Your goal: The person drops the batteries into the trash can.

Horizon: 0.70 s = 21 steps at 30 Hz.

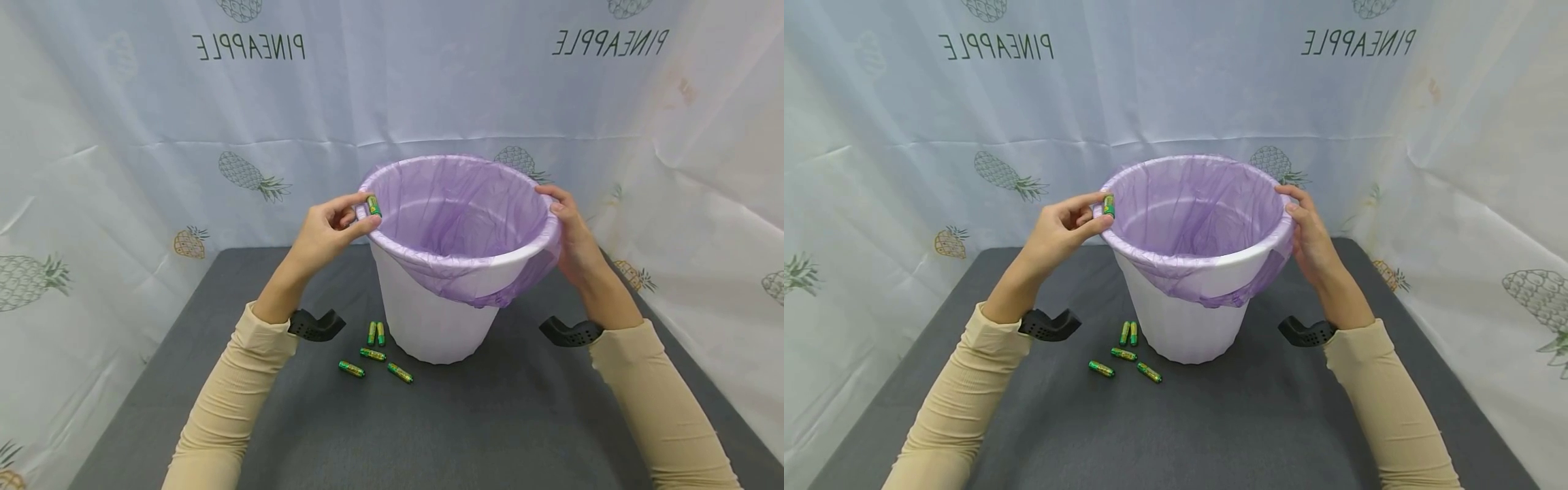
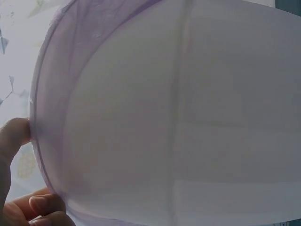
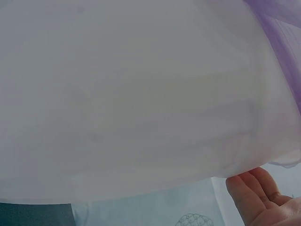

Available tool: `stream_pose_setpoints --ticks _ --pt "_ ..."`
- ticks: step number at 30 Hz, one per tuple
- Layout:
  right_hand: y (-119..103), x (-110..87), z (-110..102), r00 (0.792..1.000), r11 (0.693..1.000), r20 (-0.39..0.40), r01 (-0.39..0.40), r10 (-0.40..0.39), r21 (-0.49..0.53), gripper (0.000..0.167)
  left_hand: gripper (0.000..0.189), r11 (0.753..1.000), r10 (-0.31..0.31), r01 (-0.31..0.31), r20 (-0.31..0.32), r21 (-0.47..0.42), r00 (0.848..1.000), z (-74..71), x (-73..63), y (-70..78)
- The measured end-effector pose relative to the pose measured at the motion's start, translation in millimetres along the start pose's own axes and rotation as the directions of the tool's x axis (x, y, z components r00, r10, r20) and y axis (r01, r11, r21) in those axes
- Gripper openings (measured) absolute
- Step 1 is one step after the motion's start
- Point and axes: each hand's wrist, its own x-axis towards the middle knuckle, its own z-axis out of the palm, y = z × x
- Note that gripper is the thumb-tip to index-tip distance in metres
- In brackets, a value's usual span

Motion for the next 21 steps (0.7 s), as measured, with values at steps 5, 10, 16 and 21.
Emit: stream_pose_setpoints --ticks 5,10,16,21 --pt "1 -0.1 0 1.000 1.000 0.004 0.007 -0.007 0.011 0.023 0.043 1.000 0.029 -0.029 0.020 0.003 0.999 0.4 -0.4 -2.3" --pt "1 -0.7 0 1.000 1.000 0.006 0.011 -0.011 0.010 0.023 0.042 0.998 0.066 -0.066 0.009 -0.013 0.998 0.4 -3.1 -4.7" --pt "1 -1.1 0 1.000 1.000 0.003 0.013 -0.013 0.006 0.023 0.041 0.991 0.128 -0.128 -0.024 -0.040 0.992 -1.1 -9.5 -8.1" --pt "1 -0.7 0 1.000 1.000 0.008 0.011 -0.011 0.019 0.023 0.040 0.988 0.151 -0.153 -0.055 -0.034 0.987 -5.2 -18.5 -12.3"
